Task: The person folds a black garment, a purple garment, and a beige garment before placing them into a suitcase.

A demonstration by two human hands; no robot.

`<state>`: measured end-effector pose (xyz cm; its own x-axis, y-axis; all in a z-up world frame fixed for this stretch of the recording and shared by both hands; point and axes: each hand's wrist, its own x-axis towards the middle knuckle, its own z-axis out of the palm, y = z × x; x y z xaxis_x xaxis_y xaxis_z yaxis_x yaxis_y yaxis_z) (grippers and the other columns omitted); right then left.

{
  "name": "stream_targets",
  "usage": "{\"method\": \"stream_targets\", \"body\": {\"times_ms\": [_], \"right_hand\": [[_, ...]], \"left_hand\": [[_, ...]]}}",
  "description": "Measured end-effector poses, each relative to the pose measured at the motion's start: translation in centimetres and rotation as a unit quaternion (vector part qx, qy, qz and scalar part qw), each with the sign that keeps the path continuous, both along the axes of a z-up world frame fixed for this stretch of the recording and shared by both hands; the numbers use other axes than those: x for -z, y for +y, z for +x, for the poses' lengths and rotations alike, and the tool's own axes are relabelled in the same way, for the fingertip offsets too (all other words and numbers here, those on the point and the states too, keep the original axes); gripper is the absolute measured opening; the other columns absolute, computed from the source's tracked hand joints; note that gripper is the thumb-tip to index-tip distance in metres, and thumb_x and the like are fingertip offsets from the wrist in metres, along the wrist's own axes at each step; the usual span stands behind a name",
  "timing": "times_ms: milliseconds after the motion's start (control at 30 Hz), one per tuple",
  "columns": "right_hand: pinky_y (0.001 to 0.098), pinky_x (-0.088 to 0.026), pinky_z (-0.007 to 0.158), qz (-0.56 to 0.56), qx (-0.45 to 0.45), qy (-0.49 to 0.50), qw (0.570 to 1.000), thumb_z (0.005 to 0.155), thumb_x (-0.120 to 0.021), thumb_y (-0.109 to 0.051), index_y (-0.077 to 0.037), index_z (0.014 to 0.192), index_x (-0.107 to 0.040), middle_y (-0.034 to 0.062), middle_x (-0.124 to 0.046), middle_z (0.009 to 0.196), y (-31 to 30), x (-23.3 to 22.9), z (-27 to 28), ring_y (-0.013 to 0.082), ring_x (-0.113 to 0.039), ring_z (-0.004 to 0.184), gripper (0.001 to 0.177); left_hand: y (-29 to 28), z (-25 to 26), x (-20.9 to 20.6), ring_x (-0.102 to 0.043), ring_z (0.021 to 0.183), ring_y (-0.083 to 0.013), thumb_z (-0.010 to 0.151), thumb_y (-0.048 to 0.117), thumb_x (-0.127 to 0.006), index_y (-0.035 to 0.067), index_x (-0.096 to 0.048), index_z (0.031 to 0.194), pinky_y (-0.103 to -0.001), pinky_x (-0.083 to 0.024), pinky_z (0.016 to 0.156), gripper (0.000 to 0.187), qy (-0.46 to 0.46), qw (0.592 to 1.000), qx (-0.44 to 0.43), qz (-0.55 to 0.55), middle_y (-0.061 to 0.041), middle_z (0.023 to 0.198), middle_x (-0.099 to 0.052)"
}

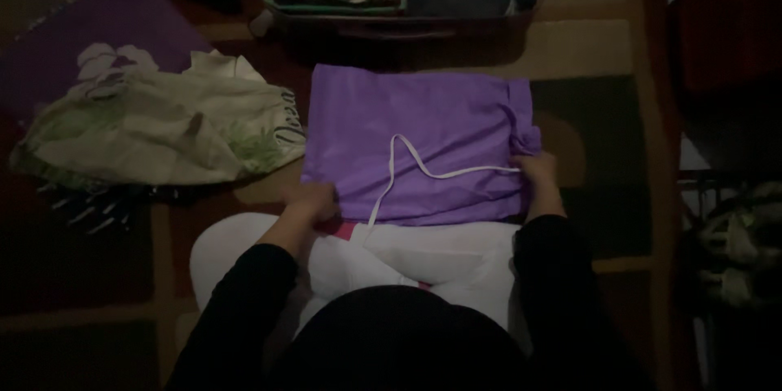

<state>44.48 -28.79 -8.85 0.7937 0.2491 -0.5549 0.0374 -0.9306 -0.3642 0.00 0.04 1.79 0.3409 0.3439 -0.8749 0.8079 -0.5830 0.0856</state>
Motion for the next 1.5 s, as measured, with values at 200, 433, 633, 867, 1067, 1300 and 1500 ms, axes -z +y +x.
{"method": "stream_targets", "body": {"times_ms": [200,433,633,867,1067,1300,1500], "right_hand": [[0.0459,-0.056,0.085,0.031,-0.039,-0.114,0.992,0.077,-0.079,-0.026,0.001,0.113,-0.075,0.0249,-0.075,0.109,-1.0,-1.2,0.3,0.0367,-0.073,0.102,0.045],[0.0506,-0.054,0.087,0.122,-0.075,-0.265,0.953,0.070,-0.083,-0.024,-0.001,0.123,-0.059,0.0265,-0.069,0.114,4.2,-8.4,-4.4,0.0428,-0.067,0.106,0.063],[0.0475,-0.046,0.103,0.207,-0.322,-0.172,0.908,0.085,-0.084,-0.022,-0.002,0.133,-0.056,0.0243,-0.058,0.135,17.1,-14.4,-25.5,0.0406,-0.056,0.123,0.060],[0.0391,-0.055,0.100,0.265,-0.495,0.227,0.796,0.073,-0.077,-0.008,-0.006,0.144,-0.049,0.0190,-0.059,0.139,15.9,-11.3,-33.9,0.0311,-0.065,0.121,0.076],[0.0359,-0.060,0.083,0.158,-0.236,0.071,0.956,0.086,-0.070,-0.011,-0.008,0.127,-0.066,0.0107,-0.074,0.112,11.9,-7.0,-23.8,0.0203,-0.072,0.095,0.042],[0.0376,-0.057,0.088,0.192,-0.041,0.034,0.980,0.080,-0.077,-0.012,-0.006,0.128,-0.065,0.0123,-0.072,0.113,12.0,-3.5,-20.7,0.0226,-0.069,0.099,0.050],[0.0373,-0.058,0.090,0.173,-0.115,-0.027,0.978,0.078,-0.079,-0.015,-0.004,0.121,-0.070,0.0136,-0.075,0.114,12.1,-4.0,-21.3,0.0240,-0.073,0.099,0.045]], "left_hand": [[-1.8,1.4,4.8,-0.064,0.119,-0.0409,0.084,0.047,-0.069,0.021,-0.063,0.136,-0.049,-0.051,0.102,0.059,-0.288,0.956,-0.028,0.052,-0.017,0.133,-0.064],[-1.2,2.2,15.1,-0.060,0.126,-0.0374,0.091,0.053,-0.059,0.011,-0.065,0.131,-0.047,-0.047,0.107,0.058,-0.298,0.950,-0.037,-0.087,-0.017,0.136,-0.064],[5.2,2.5,22.1,-0.054,0.133,-0.0412,0.108,0.049,-0.030,-0.001,-0.060,0.135,-0.046,-0.038,0.112,0.065,-0.448,0.827,-0.338,-0.028,-0.028,0.142,-0.058],[4.4,1.1,19.4,-0.071,0.118,-0.0378,0.078,0.047,-0.073,-0.001,-0.060,0.133,-0.045,-0.055,0.101,0.074,-0.292,0.833,-0.468,-0.041,-0.027,0.131,-0.070],[2.6,2.3,14.2,-0.055,0.118,-0.0485,0.062,0.040,-0.095,0.001,-0.050,0.138,-0.050,-0.046,0.098,0.097,-0.383,0.842,-0.357,0.131,-0.033,0.127,-0.058],[2.0,2.9,9.6,-0.053,0.124,-0.0466,0.075,0.037,-0.086,0.010,-0.062,0.125,-0.051,-0.045,0.104,0.061,-0.397,0.849,-0.323,0.132,-0.029,0.134,-0.053],[2.6,3.3,10.3,-0.056,0.118,-0.0446,0.082,0.030,-0.073,0.008,-0.073,0.104,-0.052,-0.044,0.101,0.032,-0.381,0.853,-0.312,0.173,-0.026,0.123,-0.060]]}}
